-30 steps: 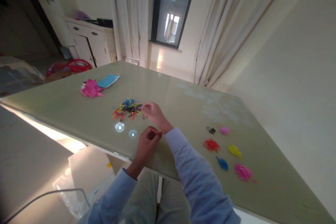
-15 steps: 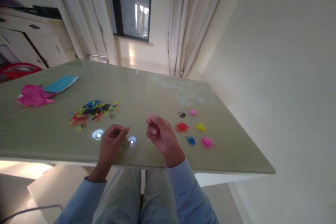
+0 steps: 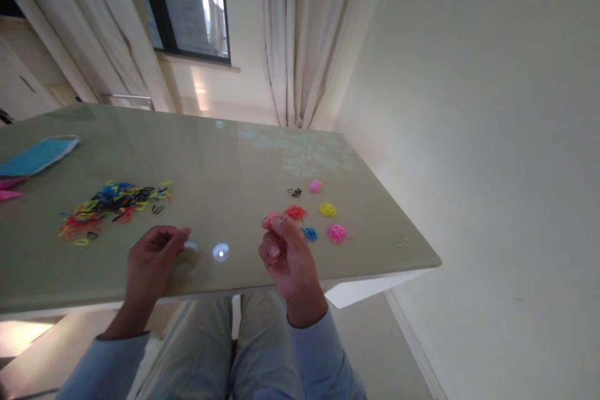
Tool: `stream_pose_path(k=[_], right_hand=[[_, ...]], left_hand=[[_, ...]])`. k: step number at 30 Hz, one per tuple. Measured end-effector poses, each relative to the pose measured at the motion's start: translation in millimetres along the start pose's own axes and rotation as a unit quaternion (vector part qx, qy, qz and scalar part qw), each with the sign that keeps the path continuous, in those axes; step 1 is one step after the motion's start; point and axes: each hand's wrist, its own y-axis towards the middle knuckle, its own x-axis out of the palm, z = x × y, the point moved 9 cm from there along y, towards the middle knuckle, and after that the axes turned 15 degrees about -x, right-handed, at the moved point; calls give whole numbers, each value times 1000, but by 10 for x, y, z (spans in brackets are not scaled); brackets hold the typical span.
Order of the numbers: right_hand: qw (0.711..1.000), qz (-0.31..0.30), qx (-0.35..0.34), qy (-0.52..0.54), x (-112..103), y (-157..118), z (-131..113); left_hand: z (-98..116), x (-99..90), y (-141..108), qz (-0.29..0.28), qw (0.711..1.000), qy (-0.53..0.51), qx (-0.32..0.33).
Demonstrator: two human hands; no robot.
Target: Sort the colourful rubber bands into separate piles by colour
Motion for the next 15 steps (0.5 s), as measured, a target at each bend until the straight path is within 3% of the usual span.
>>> stream_pose_path(k=[7, 15], right_hand=[[988, 35, -117, -90, -184, -62, -242], [975, 77, -158, -135, -342, -193, -336]], left_hand=[[24, -30, -10, 13, 1000, 19, 8], [78, -44, -28, 61, 996, 50, 28]])
